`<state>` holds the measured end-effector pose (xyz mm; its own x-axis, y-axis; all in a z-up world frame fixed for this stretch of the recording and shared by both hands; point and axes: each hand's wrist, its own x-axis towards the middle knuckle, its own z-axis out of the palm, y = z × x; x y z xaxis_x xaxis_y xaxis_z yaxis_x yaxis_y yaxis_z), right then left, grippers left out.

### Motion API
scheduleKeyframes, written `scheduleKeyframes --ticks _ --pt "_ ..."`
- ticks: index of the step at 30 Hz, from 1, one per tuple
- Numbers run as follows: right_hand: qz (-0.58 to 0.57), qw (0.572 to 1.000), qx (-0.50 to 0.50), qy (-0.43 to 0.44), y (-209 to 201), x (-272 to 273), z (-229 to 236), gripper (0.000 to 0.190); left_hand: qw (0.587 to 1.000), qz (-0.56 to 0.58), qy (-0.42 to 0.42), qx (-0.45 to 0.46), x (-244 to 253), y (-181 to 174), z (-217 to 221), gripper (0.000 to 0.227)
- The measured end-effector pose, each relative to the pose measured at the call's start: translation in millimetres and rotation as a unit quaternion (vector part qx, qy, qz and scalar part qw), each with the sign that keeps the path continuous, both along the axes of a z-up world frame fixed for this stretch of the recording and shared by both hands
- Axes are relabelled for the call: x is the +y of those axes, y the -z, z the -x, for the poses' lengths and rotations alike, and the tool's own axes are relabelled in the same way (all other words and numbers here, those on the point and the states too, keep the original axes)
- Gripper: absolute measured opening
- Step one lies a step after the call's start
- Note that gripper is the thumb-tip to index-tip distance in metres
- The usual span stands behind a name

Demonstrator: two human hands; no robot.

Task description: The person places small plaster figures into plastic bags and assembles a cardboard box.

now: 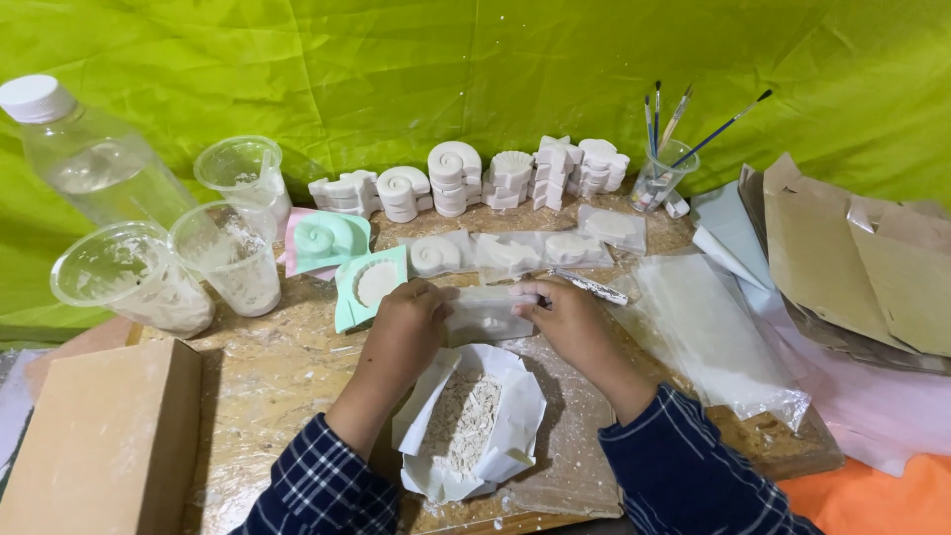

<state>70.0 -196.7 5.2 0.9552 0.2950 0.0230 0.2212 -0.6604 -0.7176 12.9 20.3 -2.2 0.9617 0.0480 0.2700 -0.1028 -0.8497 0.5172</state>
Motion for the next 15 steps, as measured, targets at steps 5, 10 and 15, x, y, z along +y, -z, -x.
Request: scheduleKeyframes --ticks 5,10,15 --pt "-0.016 1.0 -0.014 -0.005 1.2 0.5 6.8 0.029 0.99 -0.116 0.028 -0.073 2.6 -1.4 8.5 0.011" --pt "-0.014 0.999 -0.039 -0.016 13.3 -5.7 -7.6 0.023 0.999 0.005 0.015 -0.033 7.3 -2.0 5.0 0.011" --pt "-0.084 0.995 -0.019 -0.048 -7.5 -5.7 4.3 0.018 0.953 0.277 0.003 0.121 9.8 0.1 8.0 0.022"
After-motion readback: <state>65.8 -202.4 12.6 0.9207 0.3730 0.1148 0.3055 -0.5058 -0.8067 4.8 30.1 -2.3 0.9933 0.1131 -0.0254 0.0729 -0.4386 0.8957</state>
